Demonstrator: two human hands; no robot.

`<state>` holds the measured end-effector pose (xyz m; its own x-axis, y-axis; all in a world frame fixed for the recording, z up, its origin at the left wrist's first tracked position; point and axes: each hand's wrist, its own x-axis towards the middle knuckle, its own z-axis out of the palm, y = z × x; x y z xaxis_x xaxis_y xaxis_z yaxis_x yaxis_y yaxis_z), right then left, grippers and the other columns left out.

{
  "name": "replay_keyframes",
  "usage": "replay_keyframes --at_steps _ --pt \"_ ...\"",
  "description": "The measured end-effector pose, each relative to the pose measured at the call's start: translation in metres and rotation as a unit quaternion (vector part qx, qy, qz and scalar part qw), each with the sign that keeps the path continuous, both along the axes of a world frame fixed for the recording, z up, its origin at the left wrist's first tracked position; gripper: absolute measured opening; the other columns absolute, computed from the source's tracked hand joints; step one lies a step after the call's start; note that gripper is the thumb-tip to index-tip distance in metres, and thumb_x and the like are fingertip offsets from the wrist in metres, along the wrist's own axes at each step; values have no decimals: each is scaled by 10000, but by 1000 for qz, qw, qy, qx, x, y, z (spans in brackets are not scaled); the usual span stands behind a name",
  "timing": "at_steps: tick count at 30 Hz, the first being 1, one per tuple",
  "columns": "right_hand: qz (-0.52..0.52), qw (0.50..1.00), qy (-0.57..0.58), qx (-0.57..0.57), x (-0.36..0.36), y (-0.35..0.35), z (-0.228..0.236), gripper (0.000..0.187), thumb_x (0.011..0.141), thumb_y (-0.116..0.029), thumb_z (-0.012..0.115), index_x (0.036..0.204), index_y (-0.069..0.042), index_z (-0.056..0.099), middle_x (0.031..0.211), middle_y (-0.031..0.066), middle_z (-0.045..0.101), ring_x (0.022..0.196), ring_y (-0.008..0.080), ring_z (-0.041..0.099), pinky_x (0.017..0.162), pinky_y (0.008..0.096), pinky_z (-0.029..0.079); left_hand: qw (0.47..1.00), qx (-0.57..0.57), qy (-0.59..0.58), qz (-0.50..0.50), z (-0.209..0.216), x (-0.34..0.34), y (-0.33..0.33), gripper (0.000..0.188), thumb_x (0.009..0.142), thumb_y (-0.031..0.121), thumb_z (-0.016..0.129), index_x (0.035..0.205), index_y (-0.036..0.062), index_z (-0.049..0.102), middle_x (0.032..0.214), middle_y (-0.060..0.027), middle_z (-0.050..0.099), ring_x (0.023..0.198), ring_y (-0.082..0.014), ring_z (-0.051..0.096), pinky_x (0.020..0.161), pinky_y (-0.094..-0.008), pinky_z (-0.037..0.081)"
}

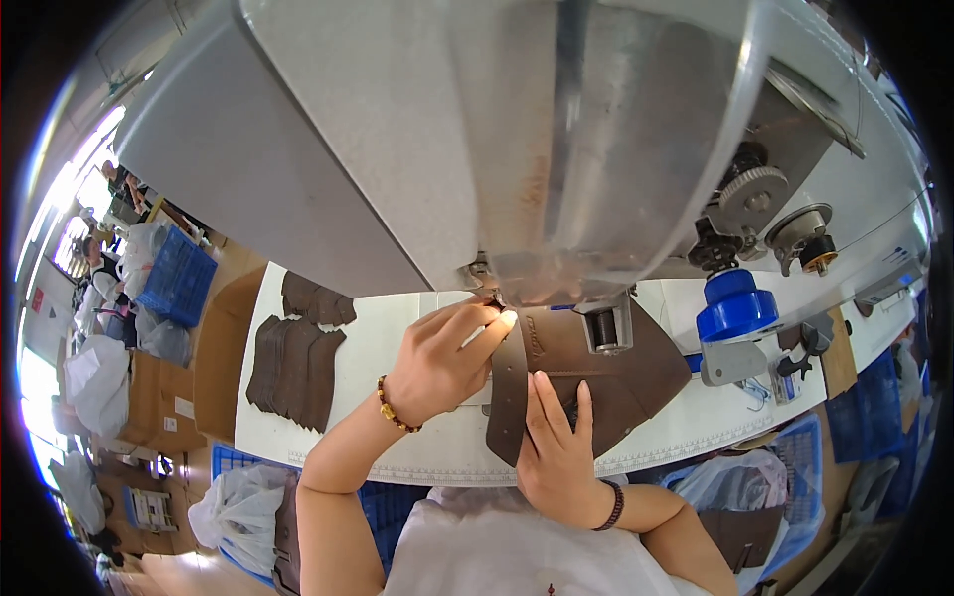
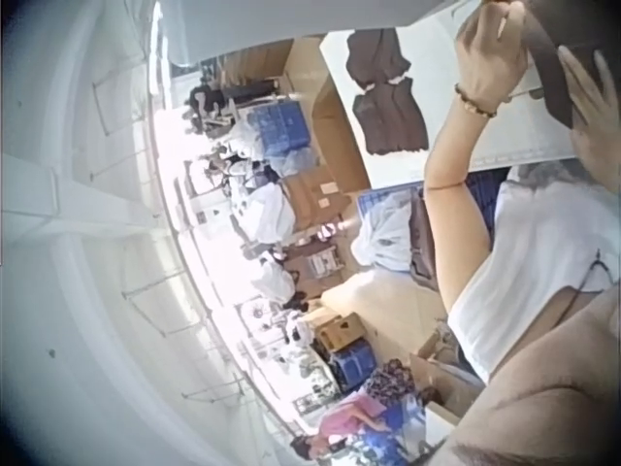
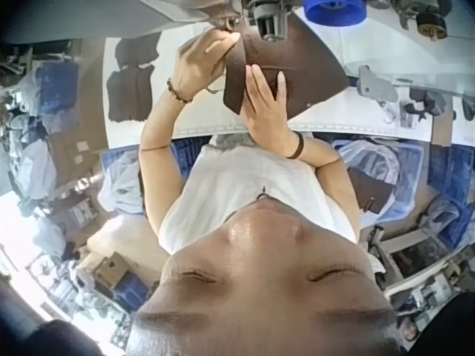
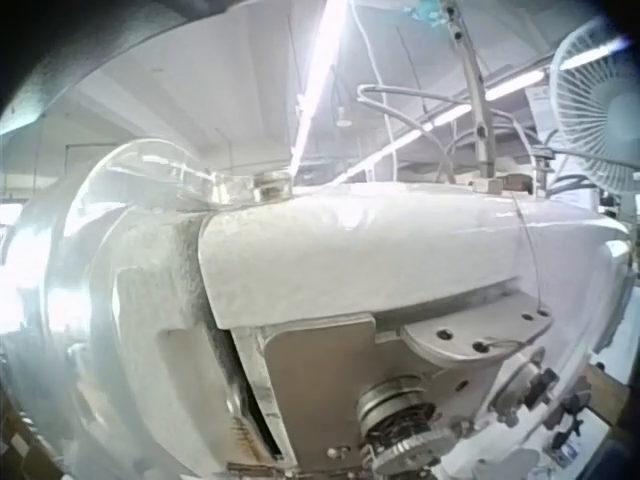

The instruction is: Using an industrial sewing machine to stitch together components of a leather shoe upper.

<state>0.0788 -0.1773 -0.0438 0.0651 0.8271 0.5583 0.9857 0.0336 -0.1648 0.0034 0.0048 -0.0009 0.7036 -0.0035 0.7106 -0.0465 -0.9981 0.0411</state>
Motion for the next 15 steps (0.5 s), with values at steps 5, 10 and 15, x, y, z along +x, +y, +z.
replay_keyframes --at_steps 5,10,15 --pt "55 988 107 93 40 -12 22 324 770 -199 628 1046 -29 620 1281 233 467 1211 349 430 969 545 307 997 -73 3 -24 6 -1 -2 378 584 5 663 958 15 616 921 -77 591 817 -253 624 654 -336 533" --pt "17 955 294 43 117 13 35 377 728 -252 736 1048 -74 647 938 139 604 837 255 576 740 352 445 994 -105 -29 30 12 0 -16 250 667 27 708 906 15 636 855 -123 636 773 -271 635 660 -316 506" --pt "56 933 356 19 133 16 33 349 706 -212 761 1020 -81 685 701 77 554 626 172 498 594 278 393 998 -56 -2 4 10 -8 -20 216 714 -3 671 925 42 652 843 -81 629 857 -264 646 623 -325 515"
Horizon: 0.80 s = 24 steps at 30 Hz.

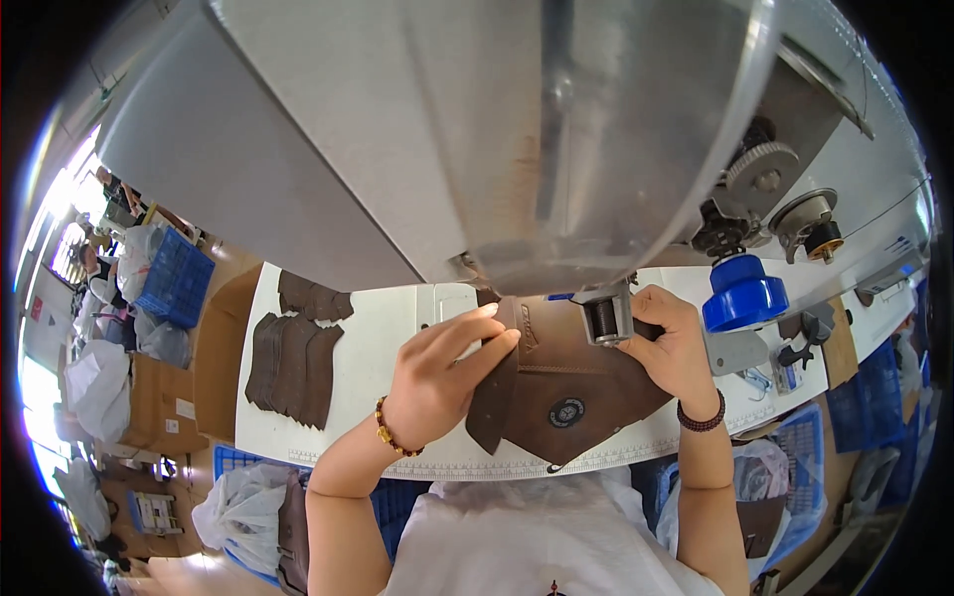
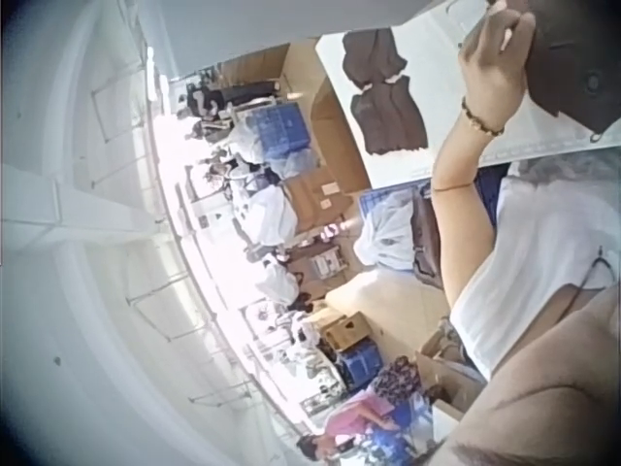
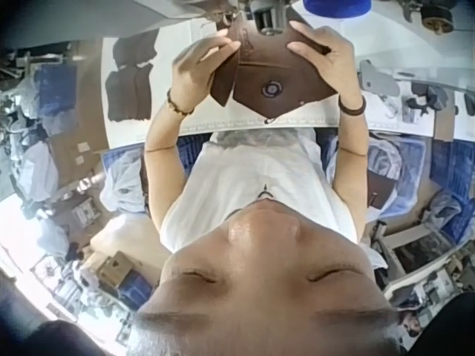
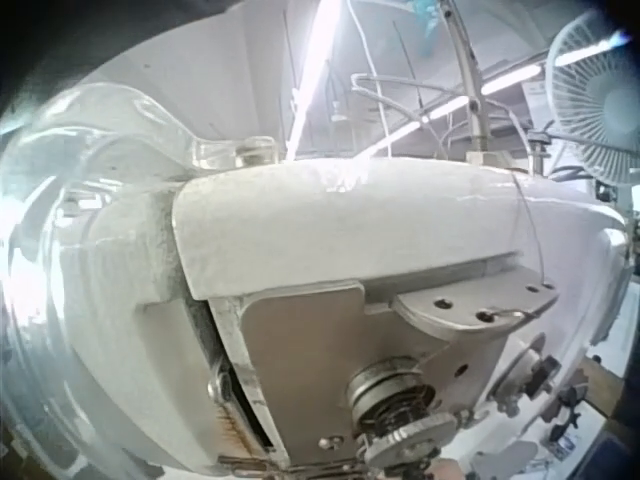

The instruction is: Using an industrial sewing machine to stitch together components of a leather shoe upper.

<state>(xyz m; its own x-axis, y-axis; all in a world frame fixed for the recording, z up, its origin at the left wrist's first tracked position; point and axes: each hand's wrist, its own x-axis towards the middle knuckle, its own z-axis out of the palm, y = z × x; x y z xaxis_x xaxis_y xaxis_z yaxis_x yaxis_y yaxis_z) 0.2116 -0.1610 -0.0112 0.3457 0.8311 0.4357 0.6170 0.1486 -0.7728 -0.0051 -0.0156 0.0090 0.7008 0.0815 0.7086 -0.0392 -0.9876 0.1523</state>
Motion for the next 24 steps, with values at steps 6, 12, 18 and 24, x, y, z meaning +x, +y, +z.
replay_keyframes --at_steps 6,12,18,24 --pt "25 997 60 39 1 2 -10 370 700 -160 769 1057 -115 684 646 50 521 602 132 457 584 258 370 991 129 -40 15 -6 2 -10 227 605 46 643 826 0 667 819 -95 627 779 -251 641 651 -329 543" --pt "-10 999 42 28 -2 -3 -13 413 705 -180 768 1100 -121 664 733 49 539 656 143 480 619 261 389 989 145 -29 8 -6 4 -10 138 688 1 704 813 -17 648 820 -88 634 824 -213 645 654 -284 547" --pt "-143 970 -194 25 -27 -32 -1 525 710 -275 746 1180 -91 603 1207 114 492 1040 284 471 854 367 401 993 -22 -27 110 -24 -32 -14 351 712 25 697 1057 15 630 1098 -151 599 950 -311 604 795 -357 502" --pt "-98 969 -194 122 -54 -64 3 362 749 -43 674 1103 8 618 1151 186 516 1007 322 529 860 367 430 941 -142 -35 305 -71 -130 -17 541 733 59 703 1233 24 502 1198 -185 528 1083 -334 524 900 -369 443"
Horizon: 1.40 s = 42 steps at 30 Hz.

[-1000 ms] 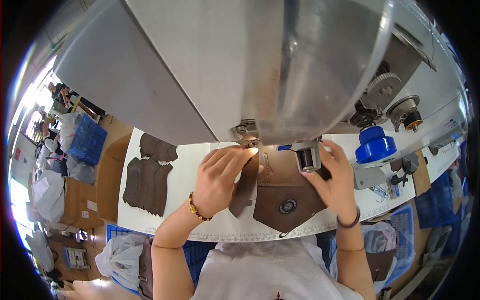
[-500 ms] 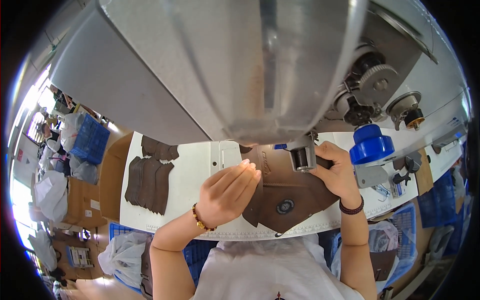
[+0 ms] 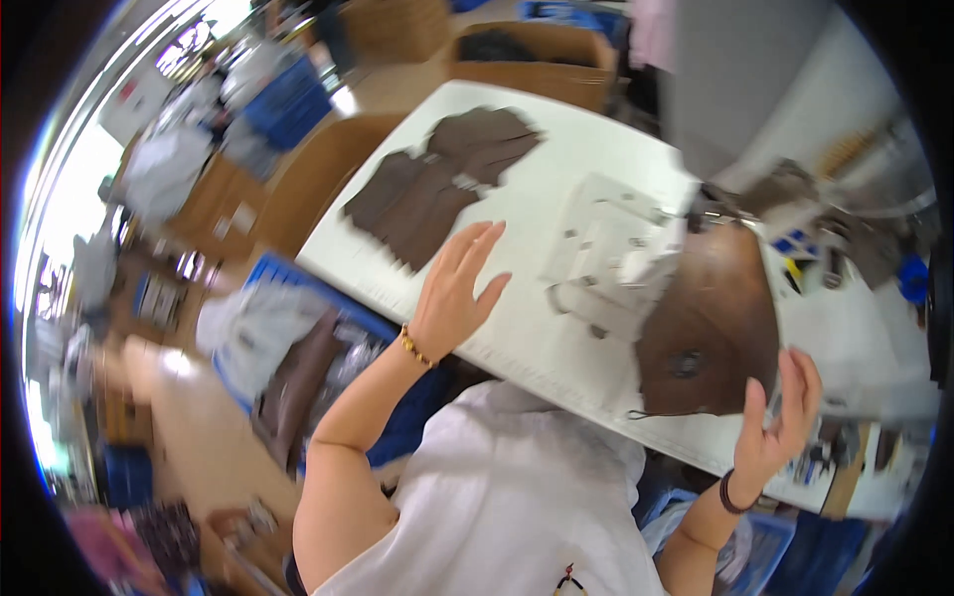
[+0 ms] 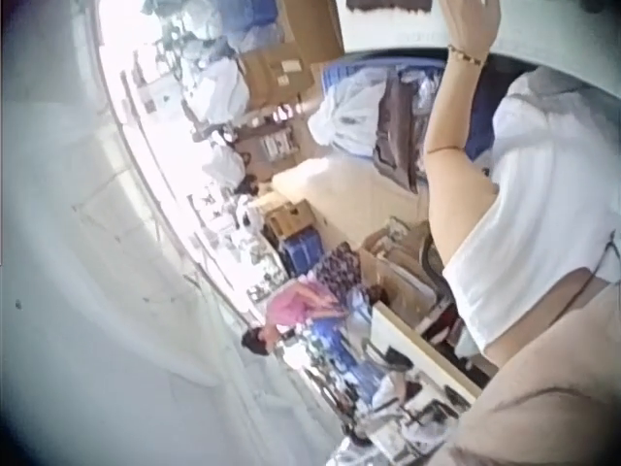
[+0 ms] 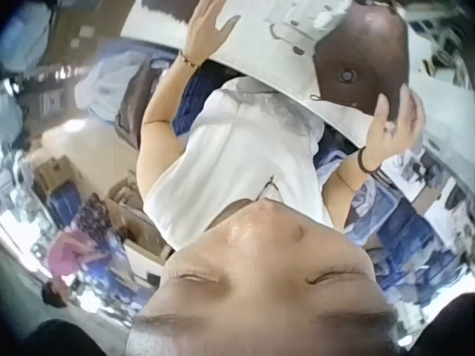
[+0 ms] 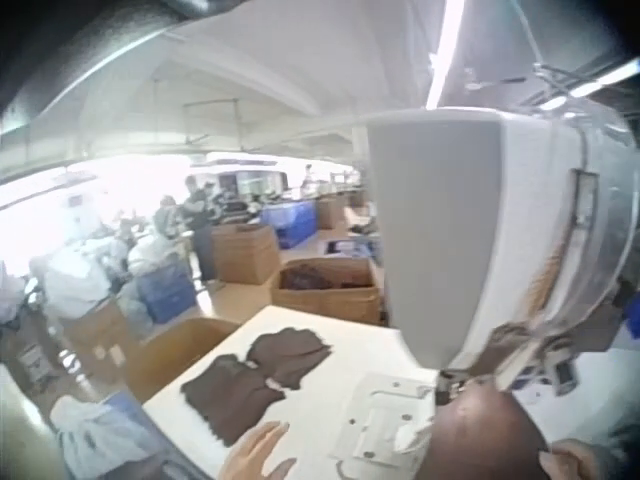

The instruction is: Using an industrial sewing machine to stitch together components of a leather shoe upper.

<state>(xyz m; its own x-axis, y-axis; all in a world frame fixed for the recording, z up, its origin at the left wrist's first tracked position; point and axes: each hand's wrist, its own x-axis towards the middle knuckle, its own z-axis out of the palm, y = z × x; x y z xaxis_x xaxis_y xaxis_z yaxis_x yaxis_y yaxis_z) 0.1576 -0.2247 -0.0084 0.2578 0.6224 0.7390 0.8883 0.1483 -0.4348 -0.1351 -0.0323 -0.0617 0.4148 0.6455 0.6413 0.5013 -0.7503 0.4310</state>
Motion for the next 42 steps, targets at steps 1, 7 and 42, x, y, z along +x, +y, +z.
replay_keyframes --at_steps 1,7,42 --pt "38 999 8 -2 -10 -1 -2 348 742 -28 667 1086 6 624 1131 188 523 984 320 535 837 365 439 999 -2 2 48 -11 -23 -2 531 729 52 697 1223 21 506 1186 -187 532 1082 -337 522 897 -369 443" --pt "329 939 -22 -100 -86 22 -26 295 699 -26 695 992 -33 653 1017 157 569 830 271 562 686 331 482 930 -92 -12 356 -97 -205 -29 434 720 65 653 1134 15 532 1064 -199 565 1002 -359 535 869 -385 439" --pt "347 860 -223 -302 -173 122 -131 877 608 -126 754 1385 -126 347 1440 171 274 1314 388 251 1075 492 211 511 -550 -11 660 -265 -303 -177 1176 552 520 794 1383 -32 173 1348 -253 350 1146 -371 502 922 -457 436"
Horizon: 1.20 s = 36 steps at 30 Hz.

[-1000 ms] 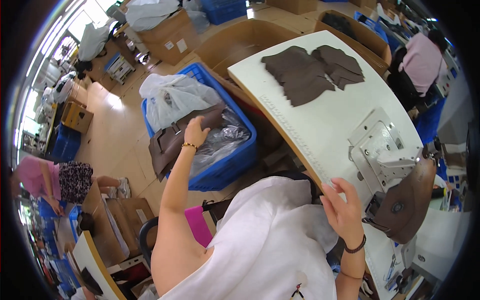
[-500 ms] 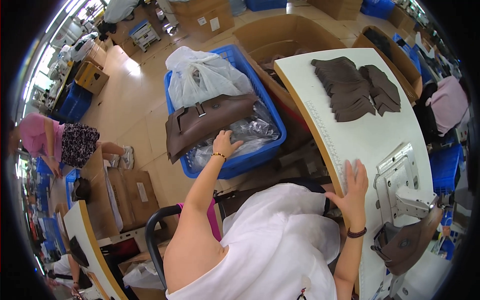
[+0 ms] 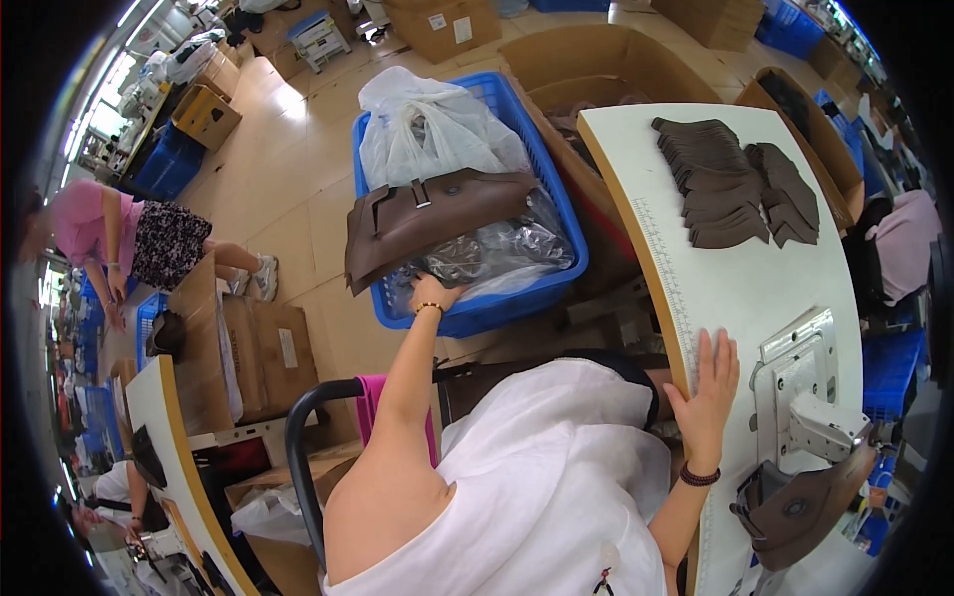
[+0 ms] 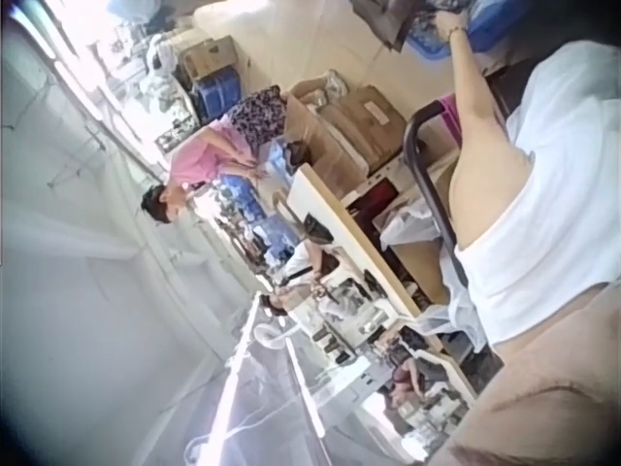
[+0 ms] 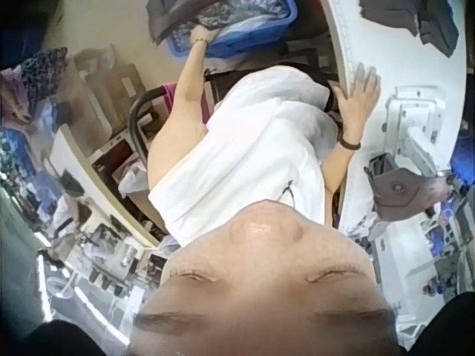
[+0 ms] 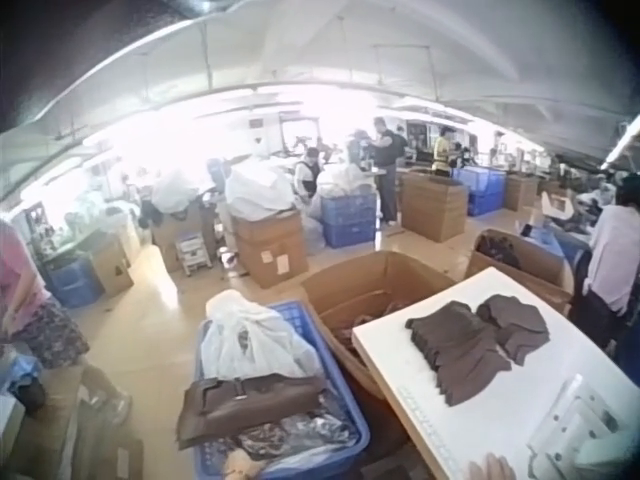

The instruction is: Using an industrial sewing machine to stitch together components of a leather shoe upper.

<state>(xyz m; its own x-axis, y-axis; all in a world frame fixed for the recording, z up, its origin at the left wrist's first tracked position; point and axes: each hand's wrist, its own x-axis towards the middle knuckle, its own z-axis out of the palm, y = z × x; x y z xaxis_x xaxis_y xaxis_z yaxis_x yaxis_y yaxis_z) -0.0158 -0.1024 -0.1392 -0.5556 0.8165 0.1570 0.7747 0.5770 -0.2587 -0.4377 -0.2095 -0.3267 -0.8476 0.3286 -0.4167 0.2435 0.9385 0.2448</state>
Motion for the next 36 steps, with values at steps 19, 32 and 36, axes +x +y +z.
replay_keyframes --at_steps 19,32,36 --pt "-7 1000 22 -15 4 3 -3 862 603 -126 747 1377 -124 367 1442 162 285 1319 381 256 1076 504 207 569 694 -201 393 27 -87 76 187 907 177 537 1078 103 546 948 -47 603 781 -166 604 679 -297 541" --pt "-9 1000 7 -16 4 -1 2 836 622 -138 739 1373 -118 373 1436 176 288 1313 393 255 1071 507 207 951 303 -61 3 75 -128 78 918 735 664 592 1209 -114 475 1178 -234 553 1137 -356 511 953 -441 412" --pt "-18 1000 -2 -23 3 1 2 825 630 -141 735 1372 -117 374 1435 175 289 1313 397 254 1069 509 209 968 -86 -222 -74 30 -88 37 980 583 716 676 1156 -72 566 1204 -228 554 1105 -314 555 924 -368 434"
